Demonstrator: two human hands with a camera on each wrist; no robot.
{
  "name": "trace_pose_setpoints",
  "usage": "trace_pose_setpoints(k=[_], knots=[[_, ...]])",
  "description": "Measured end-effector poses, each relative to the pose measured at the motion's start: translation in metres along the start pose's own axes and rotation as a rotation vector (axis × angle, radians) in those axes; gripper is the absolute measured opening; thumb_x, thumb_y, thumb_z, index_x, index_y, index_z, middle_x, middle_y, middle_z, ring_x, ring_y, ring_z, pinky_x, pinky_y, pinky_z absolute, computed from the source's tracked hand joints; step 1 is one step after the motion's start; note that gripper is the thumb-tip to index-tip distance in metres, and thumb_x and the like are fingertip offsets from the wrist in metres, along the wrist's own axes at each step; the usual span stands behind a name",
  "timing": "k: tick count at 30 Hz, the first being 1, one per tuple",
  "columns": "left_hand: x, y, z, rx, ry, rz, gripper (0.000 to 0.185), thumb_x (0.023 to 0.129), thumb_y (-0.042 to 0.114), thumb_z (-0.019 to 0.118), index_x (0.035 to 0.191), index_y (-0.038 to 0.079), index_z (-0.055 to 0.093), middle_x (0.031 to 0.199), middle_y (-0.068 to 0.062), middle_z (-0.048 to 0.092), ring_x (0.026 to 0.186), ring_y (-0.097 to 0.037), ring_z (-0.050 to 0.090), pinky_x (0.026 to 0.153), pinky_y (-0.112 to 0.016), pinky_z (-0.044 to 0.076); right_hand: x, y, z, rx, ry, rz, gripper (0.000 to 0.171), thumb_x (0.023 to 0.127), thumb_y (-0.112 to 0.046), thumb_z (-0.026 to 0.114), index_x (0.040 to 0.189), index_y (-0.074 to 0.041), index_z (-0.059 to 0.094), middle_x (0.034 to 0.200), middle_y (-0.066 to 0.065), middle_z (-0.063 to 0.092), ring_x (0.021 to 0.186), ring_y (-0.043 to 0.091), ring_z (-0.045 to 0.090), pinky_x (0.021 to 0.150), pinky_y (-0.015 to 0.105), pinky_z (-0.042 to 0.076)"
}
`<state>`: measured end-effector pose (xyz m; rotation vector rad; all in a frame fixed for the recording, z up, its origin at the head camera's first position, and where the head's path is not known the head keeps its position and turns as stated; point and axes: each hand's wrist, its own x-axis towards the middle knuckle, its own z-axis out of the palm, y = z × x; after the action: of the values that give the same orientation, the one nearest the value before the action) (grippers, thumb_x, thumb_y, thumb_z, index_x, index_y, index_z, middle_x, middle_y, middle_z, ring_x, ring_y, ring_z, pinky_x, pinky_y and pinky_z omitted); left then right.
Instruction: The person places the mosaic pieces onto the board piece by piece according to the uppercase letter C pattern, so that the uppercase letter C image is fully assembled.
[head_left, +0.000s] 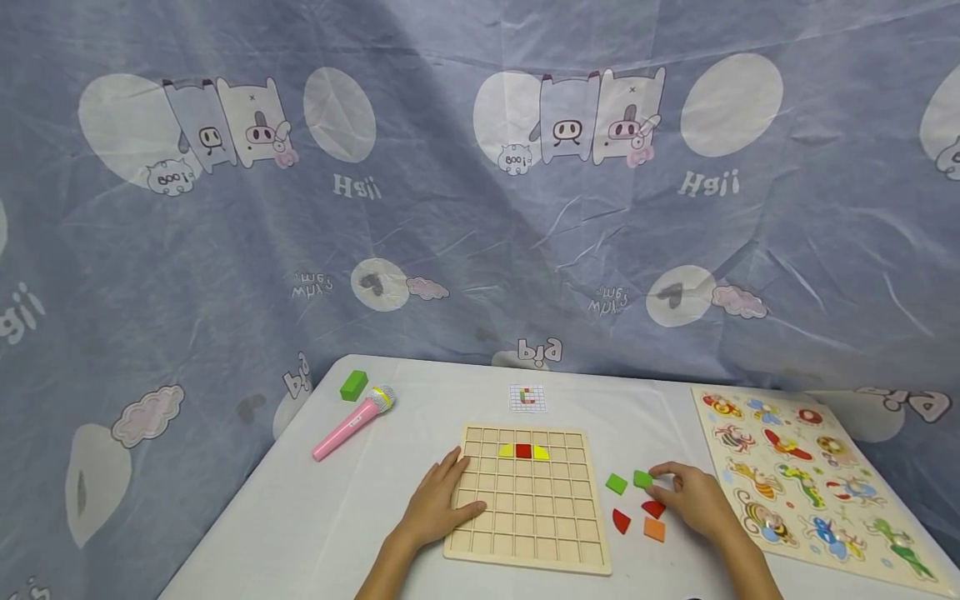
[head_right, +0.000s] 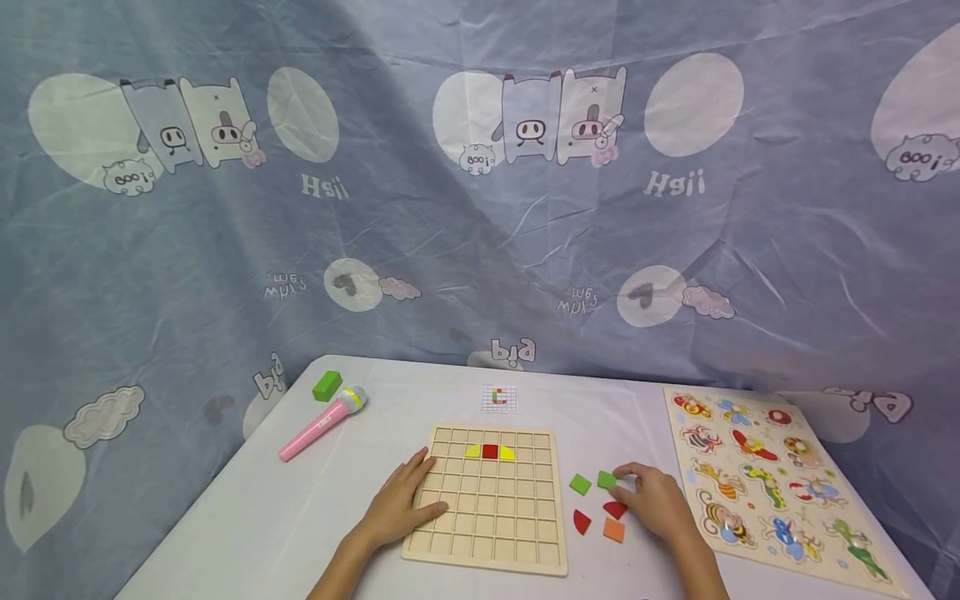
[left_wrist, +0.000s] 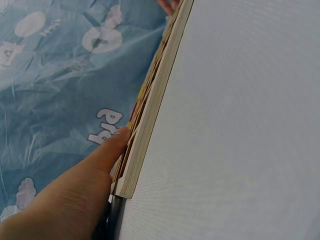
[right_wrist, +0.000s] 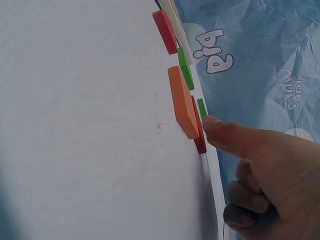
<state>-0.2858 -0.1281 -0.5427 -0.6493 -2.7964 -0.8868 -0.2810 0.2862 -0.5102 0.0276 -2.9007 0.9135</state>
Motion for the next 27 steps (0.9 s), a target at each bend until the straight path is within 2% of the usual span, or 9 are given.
trace_pose_setpoints(k=[5,14,19,27], knots=[[-0.001,-0.002,-0.001,-0.001,0.006,-0.002,0.083,0.081,0.060,0.056,0.140,0.005,0.037,0.149,-0.014,0.024,0.134,-0.033,0.026,0.107,-0.052,0.019,0.005,-0.017,0.004,0.014,0.052,-0.051,0.034,0.079,-0.031,0.072,0.104,-0.009,0.067,0.054,-0.001,0.037,0.045,0.011,0.032,0.040,0.023,0.026],[-0.001,-0.001,0.000,-0.009,-0.022,-0.027,0.084,0.081,0.063,0.055,0.142,0.008,0.035,0.151,-0.010,0.022,0.135,-0.033,0.024,0.109,-0.050,0.017,0.012,-0.072,0.034,0.088,0.056,-0.127,0.030,0.077,-0.029,0.075,0.103,-0.014,0.068,0.050,-0.002,0.034,0.044,0.008,0.025,0.039,0.021,0.023],[-0.001,0.000,-0.001,-0.004,-0.012,-0.015,0.084,0.081,0.062,0.055,0.141,0.007,0.036,0.150,-0.012,0.023,0.134,-0.035,0.025,0.107,-0.052,0.019,0.013,-0.102,0.051,0.128,0.030,-0.159,0.031,0.077,-0.029,0.075,0.102,-0.014,0.068,0.049,-0.003,0.034,0.043,0.007,0.024,0.038,0.020,0.021],[-0.001,0.000,-0.001,0.005,0.001,0.000,0.083,0.081,0.061,0.056,0.140,0.006,0.037,0.149,-0.014,0.025,0.134,-0.034,0.027,0.107,-0.052,0.020,0.013,-0.136,0.079,0.125,0.034,-0.222,0.030,0.076,-0.031,0.075,0.099,-0.013,0.069,0.048,-0.006,0.033,0.044,0.007,0.024,0.038,0.020,0.020]])
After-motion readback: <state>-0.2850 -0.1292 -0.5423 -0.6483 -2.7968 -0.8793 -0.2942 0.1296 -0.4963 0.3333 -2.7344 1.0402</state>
